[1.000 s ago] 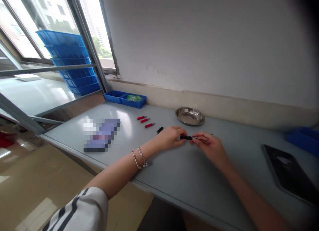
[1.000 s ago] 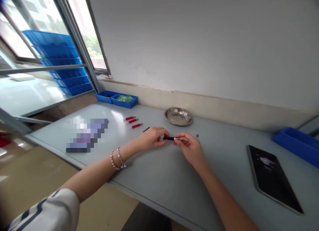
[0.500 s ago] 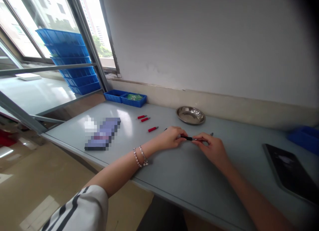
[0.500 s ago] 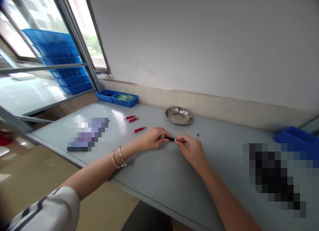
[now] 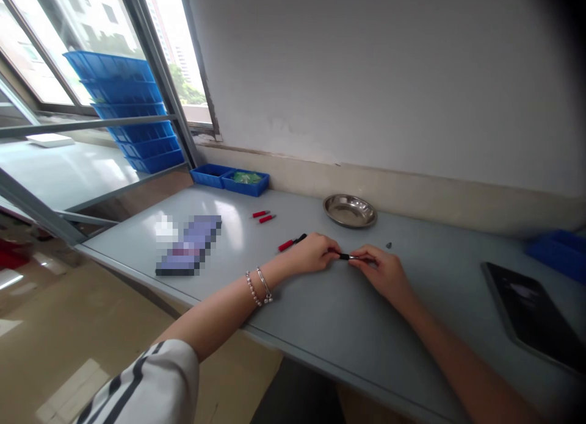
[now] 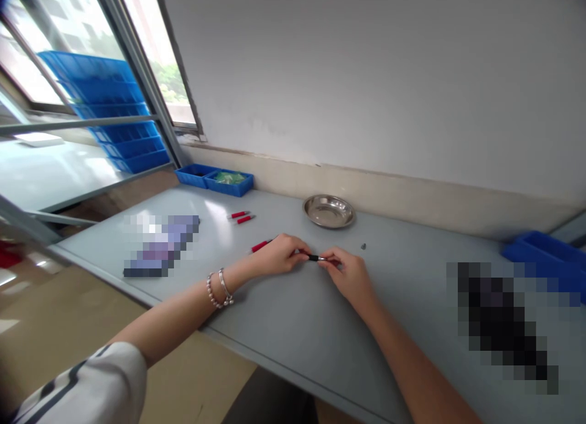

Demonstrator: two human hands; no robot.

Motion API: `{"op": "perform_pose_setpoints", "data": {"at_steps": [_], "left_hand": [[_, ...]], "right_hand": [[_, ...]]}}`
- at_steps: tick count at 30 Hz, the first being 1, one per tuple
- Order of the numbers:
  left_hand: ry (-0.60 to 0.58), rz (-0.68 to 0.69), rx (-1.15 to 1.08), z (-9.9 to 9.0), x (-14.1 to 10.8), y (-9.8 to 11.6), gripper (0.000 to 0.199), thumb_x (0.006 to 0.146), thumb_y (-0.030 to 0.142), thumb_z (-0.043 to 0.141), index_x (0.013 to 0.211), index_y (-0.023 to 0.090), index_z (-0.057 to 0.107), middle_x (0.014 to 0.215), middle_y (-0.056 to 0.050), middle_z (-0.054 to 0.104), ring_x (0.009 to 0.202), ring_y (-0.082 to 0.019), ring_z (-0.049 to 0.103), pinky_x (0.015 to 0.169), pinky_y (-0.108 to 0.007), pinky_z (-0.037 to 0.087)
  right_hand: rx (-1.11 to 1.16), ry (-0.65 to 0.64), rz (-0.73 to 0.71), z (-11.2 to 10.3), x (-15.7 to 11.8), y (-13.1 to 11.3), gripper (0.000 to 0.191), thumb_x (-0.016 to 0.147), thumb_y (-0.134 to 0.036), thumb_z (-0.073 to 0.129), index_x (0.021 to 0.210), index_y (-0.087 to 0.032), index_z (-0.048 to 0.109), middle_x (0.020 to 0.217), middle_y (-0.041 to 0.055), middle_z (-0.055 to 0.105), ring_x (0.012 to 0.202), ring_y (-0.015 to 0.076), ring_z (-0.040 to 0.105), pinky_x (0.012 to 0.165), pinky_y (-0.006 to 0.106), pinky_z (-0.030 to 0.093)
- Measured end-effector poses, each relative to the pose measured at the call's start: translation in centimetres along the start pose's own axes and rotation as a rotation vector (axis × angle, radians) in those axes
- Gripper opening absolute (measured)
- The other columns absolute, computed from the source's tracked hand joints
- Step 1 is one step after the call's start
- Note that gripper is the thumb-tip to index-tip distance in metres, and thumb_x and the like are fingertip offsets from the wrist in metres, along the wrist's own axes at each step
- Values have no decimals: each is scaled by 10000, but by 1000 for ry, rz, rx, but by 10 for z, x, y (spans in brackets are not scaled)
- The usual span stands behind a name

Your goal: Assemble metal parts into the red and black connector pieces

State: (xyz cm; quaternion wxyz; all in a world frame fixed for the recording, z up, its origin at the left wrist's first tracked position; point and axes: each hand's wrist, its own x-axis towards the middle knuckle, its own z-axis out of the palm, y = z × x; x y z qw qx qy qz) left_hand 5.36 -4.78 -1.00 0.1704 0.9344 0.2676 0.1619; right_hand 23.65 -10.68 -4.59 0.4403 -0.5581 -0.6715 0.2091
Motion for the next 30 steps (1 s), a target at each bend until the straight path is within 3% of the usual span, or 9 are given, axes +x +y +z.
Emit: {"op": "perform_pose_setpoints", "data": {"at_steps": [5, 9, 14, 19, 25, 30], "left_hand": [[42, 14, -54, 1, 1, 1, 163, 796, 180, 529, 919, 149, 631, 855, -25, 659, 736, -121, 568, 674, -201, 403], [50, -23, -116, 0, 0, 2, 154, 806, 187, 519, 906, 151, 630, 833, -17, 658, 695, -106, 563, 646, -192, 398], [57, -12, -114, -1, 0, 3, 161, 806, 159, 507, 903, 155, 636, 816, -11, 658, 704, -108, 564, 663, -197, 401], [113, 22, -96, -1, -1, 3, 143, 797, 182, 541, 911, 156, 625, 866, -24, 642, 759, -117, 561, 697, -201, 415], [175, 41, -38, 1, -1, 2, 146, 808, 216, 544, 929, 161, 603, 900, -34, 602, 742, -117, 552, 678, -207, 428], [208, 51, -9, 2, -1, 0, 137, 807, 211, 545, 921, 153, 593, 894, -42, 586, 731, -117, 549, 672, -211, 431]], "right_hand": [[185, 35, 112, 1, 2, 0, 179, 661, -352, 637, 722, -188, 602, 671, 45, 674, 666, 198, 645, 620, 317, 508], [206, 41, 83, -2, 2, -1, 200, 644, -365, 652, 712, -183, 602, 682, 44, 670, 672, 193, 638, 618, 313, 507], [126, 3, 10, -3, 2, 0, 154, 685, -333, 620, 741, -190, 608, 725, 40, 673, 710, 189, 637, 641, 303, 497], [50, 21, 29, -3, 0, -5, 177, 727, -362, 566, 771, -192, 586, 667, 29, 667, 670, 182, 634, 616, 285, 480], [-253, -34, -65, -8, 1, -12, 381, 840, -441, 375, 616, -192, 556, 589, 21, 598, 585, 146, 544, 580, 264, 406], [-315, -46, -130, -11, 2, -11, 322, 827, -435, 409, 681, -197, 568, 614, 20, 560, 618, 153, 512, 595, 267, 394]]}}
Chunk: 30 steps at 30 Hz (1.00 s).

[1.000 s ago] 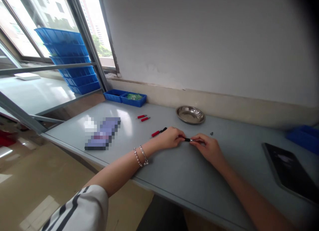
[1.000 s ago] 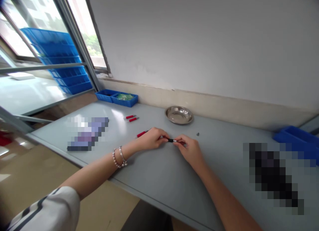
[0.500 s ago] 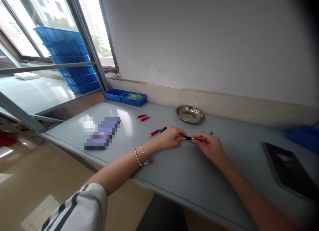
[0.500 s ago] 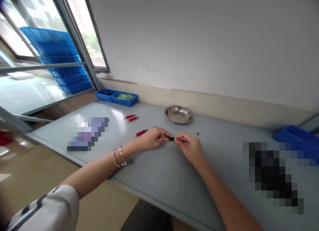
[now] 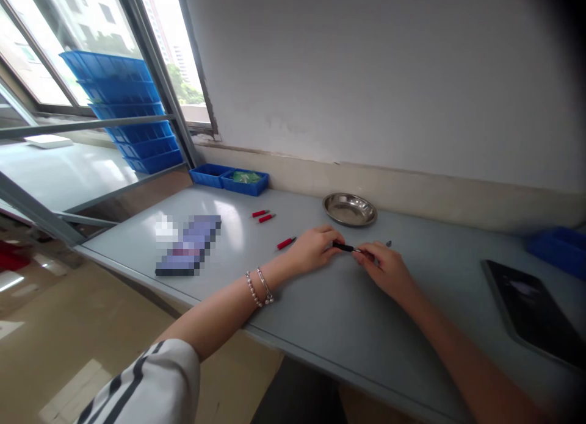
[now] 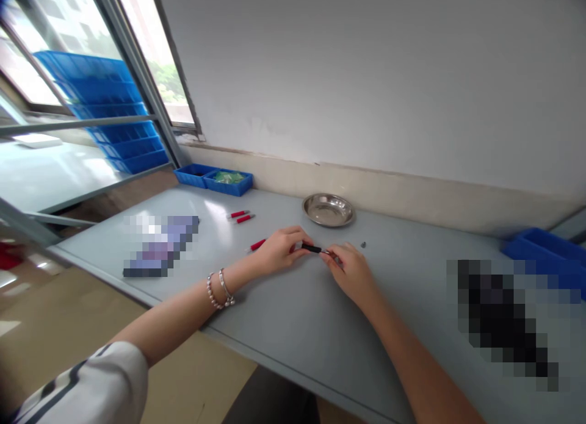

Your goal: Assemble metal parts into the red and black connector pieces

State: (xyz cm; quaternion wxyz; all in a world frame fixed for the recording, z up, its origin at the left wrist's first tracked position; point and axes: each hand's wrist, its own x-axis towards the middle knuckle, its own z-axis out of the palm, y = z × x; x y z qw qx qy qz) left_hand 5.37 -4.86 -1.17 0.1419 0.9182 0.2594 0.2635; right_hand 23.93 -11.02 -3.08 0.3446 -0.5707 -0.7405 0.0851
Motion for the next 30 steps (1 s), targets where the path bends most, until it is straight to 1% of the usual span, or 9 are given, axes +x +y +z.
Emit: {"op": "perform_pose_setpoints", "data": {"at_steps": [4, 7, 9, 11, 14, 19, 24, 28, 30], "left_hand": [[1, 37, -7, -1, 0, 0, 132, 818, 217, 530, 920, 152, 583, 895, -42, 582, 723, -114, 543, 664, -208, 426], [8, 28, 6, -1, 0, 0, 139, 830, 230, 514, 927, 152, 576, 893, -45, 581, 725, -119, 542, 661, -213, 424], [13, 11, 13, -1, 0, 1, 145, 836, 235, 504, 931, 151, 575, 891, -47, 579, 712, -118, 542, 655, -216, 424], [9, 1, 8, -1, 0, 2, 144, 834, 232, 504, 932, 153, 575, 898, -46, 579, 699, -114, 542, 654, -216, 426], [-5, -3, -6, -1, 0, 2, 138, 828, 225, 513, 932, 158, 574, 914, -45, 579, 702, -111, 546, 668, -218, 429], [12, 3, -9, -1, 0, 2, 144, 829, 233, 516, 932, 150, 575, 908, -49, 579, 687, -107, 539, 649, -212, 424], [27, 23, -25, 0, -1, 3, 141, 825, 228, 521, 927, 149, 578, 912, -47, 580, 680, -103, 532, 633, -204, 417], [23, 17, -21, -1, -1, 3, 149, 833, 236, 511, 935, 148, 576, 919, -52, 578, 690, -106, 535, 641, -208, 419], [21, 15, -17, 0, -1, 2, 153, 838, 242, 503, 937, 152, 576, 925, -53, 577, 694, -107, 536, 641, -209, 419]], "right_hand": [[4, -22, 9, 0, 0, 1, 361, 855, -419, 345, 651, -198, 545, 602, 20, 553, 632, 156, 508, 632, 283, 396], [44, 27, 55, -1, 0, 0, 281, 815, -443, 425, 800, -199, 564, 693, 23, 589, 666, 156, 521, 636, 279, 406], [60, 55, 34, -2, 0, -2, 252, 798, -425, 462, 850, -199, 561, 734, 28, 596, 677, 154, 524, 638, 274, 410], [49, 57, -9, -3, 0, -3, 240, 821, -397, 428, 799, -199, 562, 709, 30, 587, 669, 153, 519, 642, 276, 407], [23, 37, -24, -3, 0, -3, 331, 858, -396, 347, 680, -201, 546, 637, 28, 566, 648, 158, 513, 638, 284, 404], [20, 43, 3, -3, 0, -3, 273, 819, -433, 430, 802, -200, 572, 683, 23, 576, 651, 156, 519, 624, 273, 405], [1, 9, -32, -3, 0, -2, 373, 868, -407, 320, 633, -202, 524, 612, 25, 560, 636, 158, 509, 638, 283, 392], [18, 39, 6, -2, 1, -1, 256, 807, -429, 450, 812, -201, 566, 712, 29, 592, 670, 162, 524, 632, 277, 406], [20, 37, -43, -2, 1, -2, 236, 822, -397, 430, 788, -203, 561, 707, 30, 585, 677, 160, 518, 640, 278, 405]]}}
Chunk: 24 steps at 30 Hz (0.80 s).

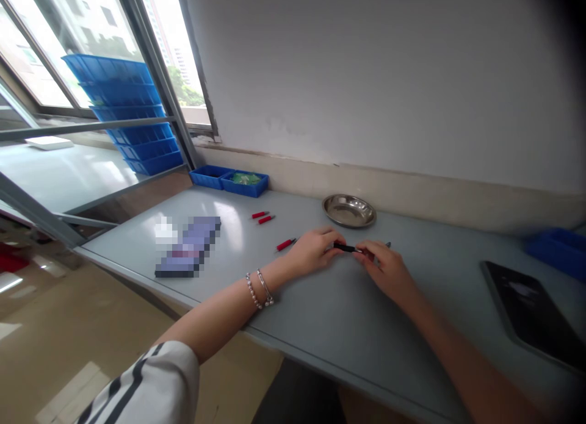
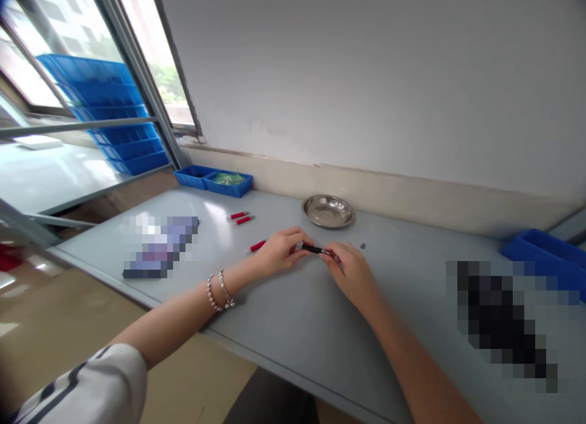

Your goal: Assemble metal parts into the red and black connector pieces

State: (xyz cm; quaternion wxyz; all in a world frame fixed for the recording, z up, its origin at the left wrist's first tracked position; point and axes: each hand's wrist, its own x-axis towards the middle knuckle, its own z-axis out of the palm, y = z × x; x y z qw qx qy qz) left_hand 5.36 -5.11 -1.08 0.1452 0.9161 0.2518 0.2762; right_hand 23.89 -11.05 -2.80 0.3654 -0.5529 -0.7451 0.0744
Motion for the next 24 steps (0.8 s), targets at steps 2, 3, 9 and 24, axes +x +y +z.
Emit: {"op": "perform_pose_setpoints", "data": {"at_steps": [2, 3, 9, 24], "left_hand": [[-4, 3, 1, 1, 0, -1, 155, 841, 247, 498, 939, 155, 575, 933, -53, 577, 701, -109, 538, 640, -209, 419], [-6, 7, 1, 1, 0, -1, 157, 842, 250, 497, 940, 155, 575, 935, -53, 577, 706, -111, 538, 641, -210, 418], [-27, -3, 12, 3, -1, -2, 173, 845, 273, 494, 956, 166, 572, 947, -52, 573, 719, -114, 543, 661, -219, 422], [2, 25, 89, -6, 1, -3, 193, 870, 260, 441, 998, 172, 555, 966, -66, 574, 812, -136, 568, 720, -230, 437]], "right_hand": [[-10, -26, -37, -1, 0, -2, 287, 850, -376, 372, 682, -205, 531, 639, 22, 554, 646, 156, 499, 629, 280, 393], [-17, -40, -38, -1, 1, -3, 317, 857, -376, 353, 638, -206, 507, 605, 16, 533, 625, 154, 487, 616, 279, 385], [42, -78, 31, -1, -1, -5, 343, 863, -387, 322, 603, -210, 461, 575, -1, 501, 585, 140, 482, 582, 257, 380], [105, -20, 149, 0, -1, -4, 434, 851, -468, 307, 544, -205, 464, 485, -7, 514, 471, 121, 474, 508, 242, 374]]}}
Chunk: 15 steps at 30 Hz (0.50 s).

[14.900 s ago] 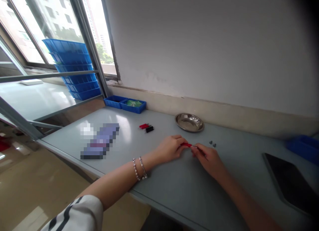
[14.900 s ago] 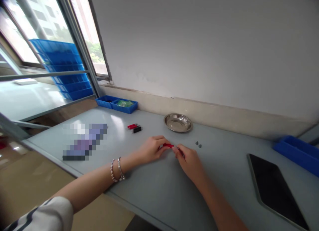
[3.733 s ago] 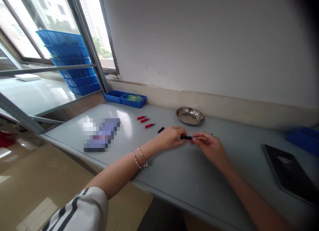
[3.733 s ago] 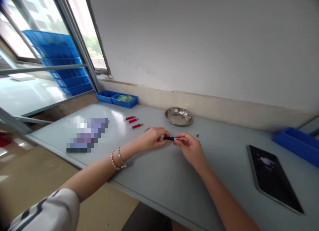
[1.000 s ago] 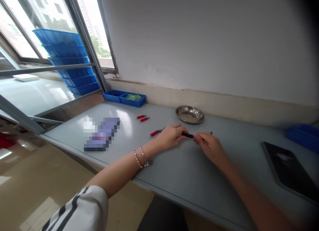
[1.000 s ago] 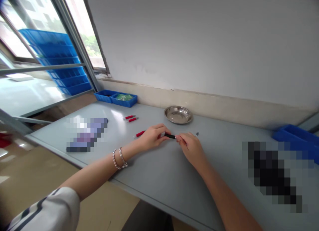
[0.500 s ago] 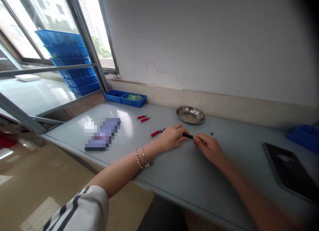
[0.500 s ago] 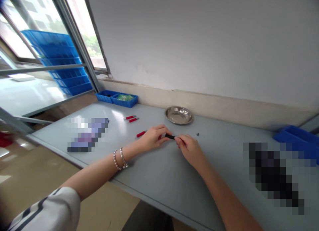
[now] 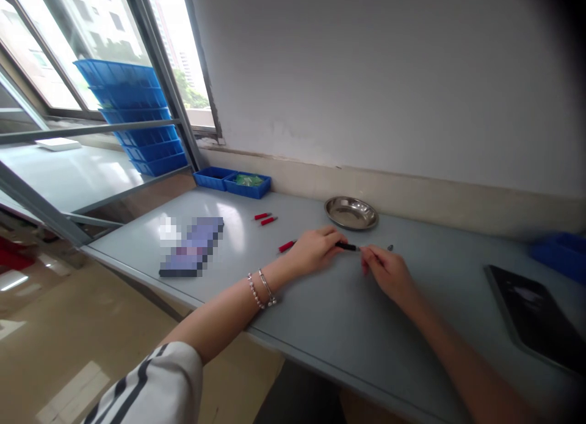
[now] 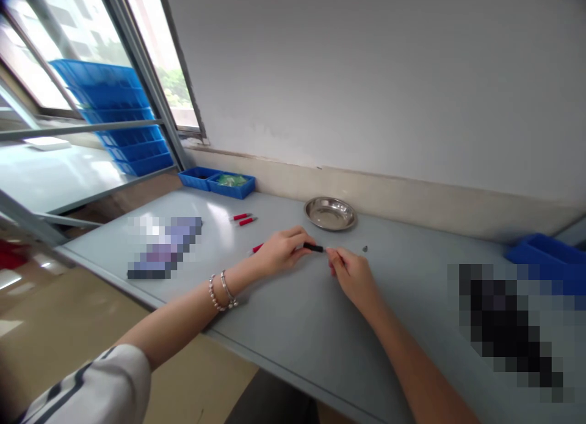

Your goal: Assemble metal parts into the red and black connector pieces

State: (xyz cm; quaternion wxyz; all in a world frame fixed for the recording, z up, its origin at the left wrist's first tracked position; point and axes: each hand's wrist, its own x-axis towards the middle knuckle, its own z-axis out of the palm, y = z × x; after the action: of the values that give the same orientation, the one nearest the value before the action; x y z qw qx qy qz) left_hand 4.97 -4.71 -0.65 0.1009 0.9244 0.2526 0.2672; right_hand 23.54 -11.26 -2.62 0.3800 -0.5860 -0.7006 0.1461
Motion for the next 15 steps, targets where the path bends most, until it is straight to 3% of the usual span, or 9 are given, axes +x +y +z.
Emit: {"op": "perform_pose_setpoints", "data": {"at_steps": [2, 5, 7, 9, 11, 15], "left_hand": [[77, -109, 54, -12, 2, -13, 185, 857, 250, 462, 994, 176, 562, 955, -58, 579, 775, -133, 569, 705, -235, 437], [181, -395, 222, -35, 1, -41, 162, 823, 235, 505, 950, 175, 586, 923, -58, 590, 803, -163, 564, 729, -264, 432], [126, -605, 322, -48, -2, -59, 165, 814, 255, 508, 932, 185, 600, 937, -66, 601, 886, -200, 548, 754, -284, 426], [-9, -824, 382, -56, -7, -72, 204, 816, 280, 486, 970, 199, 594, 984, -81, 597, 916, -214, 539, 735, -286, 429], [-83, -920, 403, -58, -11, -80, 210, 789, 265, 504, 957, 185, 602, 976, -104, 601, 911, -231, 542, 708, -291, 434], [-172, -971, 411, -57, -16, -84, 204, 718, 191, 543, 907, 158, 612, 940, -135, 610, 882, -262, 558, 677, -307, 443]], "right_hand": [[-9, 71, 27, -4, 1, 4, 417, 838, -487, 325, 600, -199, 511, 506, -2, 541, 468, 122, 484, 505, 243, 375], [-58, 189, 86, -13, 4, 13, 385, 804, -506, 371, 663, -193, 545, 520, 6, 558, 475, 133, 498, 507, 250, 374], [-101, 280, 127, -20, 5, 22, 364, 783, -500, 392, 671, -193, 550, 546, 19, 576, 509, 148, 521, 530, 261, 383], [-163, 361, 164, -26, 7, 33, 345, 766, -485, 401, 667, -194, 558, 582, 37, 597, 541, 165, 536, 548, 278, 386], [-245, 409, 201, -32, 8, 46, 332, 749, -472, 407, 671, -195, 572, 609, 53, 610, 559, 182, 542, 555, 297, 384], [-384, 408, 317, -42, 10, 73, 322, 718, -431, 425, 717, -170, 615, 634, 82, 613, 563, 205, 537, 568, 329, 379]]}}
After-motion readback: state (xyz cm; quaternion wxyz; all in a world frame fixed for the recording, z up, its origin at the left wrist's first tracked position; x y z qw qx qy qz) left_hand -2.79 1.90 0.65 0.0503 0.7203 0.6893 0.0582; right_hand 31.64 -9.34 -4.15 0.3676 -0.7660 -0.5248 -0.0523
